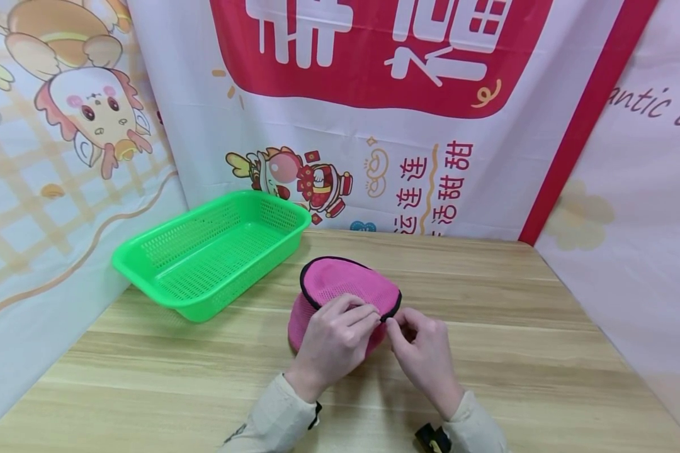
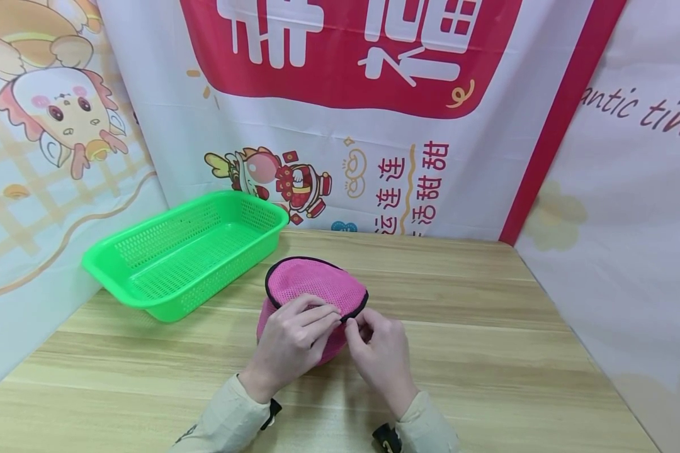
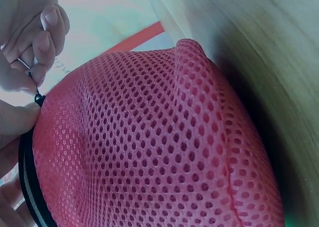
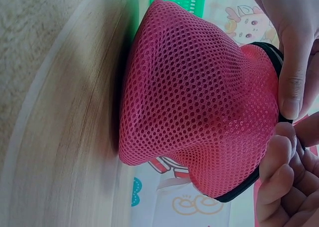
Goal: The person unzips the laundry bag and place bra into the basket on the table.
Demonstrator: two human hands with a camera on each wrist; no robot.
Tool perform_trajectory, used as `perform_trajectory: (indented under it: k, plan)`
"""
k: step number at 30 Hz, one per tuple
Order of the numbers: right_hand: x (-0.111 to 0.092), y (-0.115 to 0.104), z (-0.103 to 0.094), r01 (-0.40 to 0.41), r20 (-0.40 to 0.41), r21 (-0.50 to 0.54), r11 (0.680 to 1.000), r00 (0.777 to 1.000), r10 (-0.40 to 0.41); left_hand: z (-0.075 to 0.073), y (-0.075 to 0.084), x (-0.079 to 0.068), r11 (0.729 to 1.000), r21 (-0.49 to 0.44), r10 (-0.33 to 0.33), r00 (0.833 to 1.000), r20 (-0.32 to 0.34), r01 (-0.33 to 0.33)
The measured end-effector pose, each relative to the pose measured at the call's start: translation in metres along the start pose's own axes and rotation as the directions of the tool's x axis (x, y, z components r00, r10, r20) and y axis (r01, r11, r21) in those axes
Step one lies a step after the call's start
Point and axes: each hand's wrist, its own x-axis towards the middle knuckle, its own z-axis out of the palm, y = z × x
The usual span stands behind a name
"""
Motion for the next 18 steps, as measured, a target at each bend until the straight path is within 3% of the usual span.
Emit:
perform_trajectory:
  k: [10, 18]
  plan:
    - [-0.0011, 0.0002, -0.0022, -0.081, -0.003, 0.004, 0.997, 0.997, 0.081, -0.0037, 0.0019, 0.0008, 1.000, -0.005, -0.002, 1.000, -0.003, 0.002]
    - [-0.0006, 0.0007, -0.0037, -0.111, 0.051, 0.015, 0.994, 0.993, 0.110, -0.0052, 0.0023, 0.0015, 1.000, 0.011, -0.019, 1.000, -0.003, 0.019]
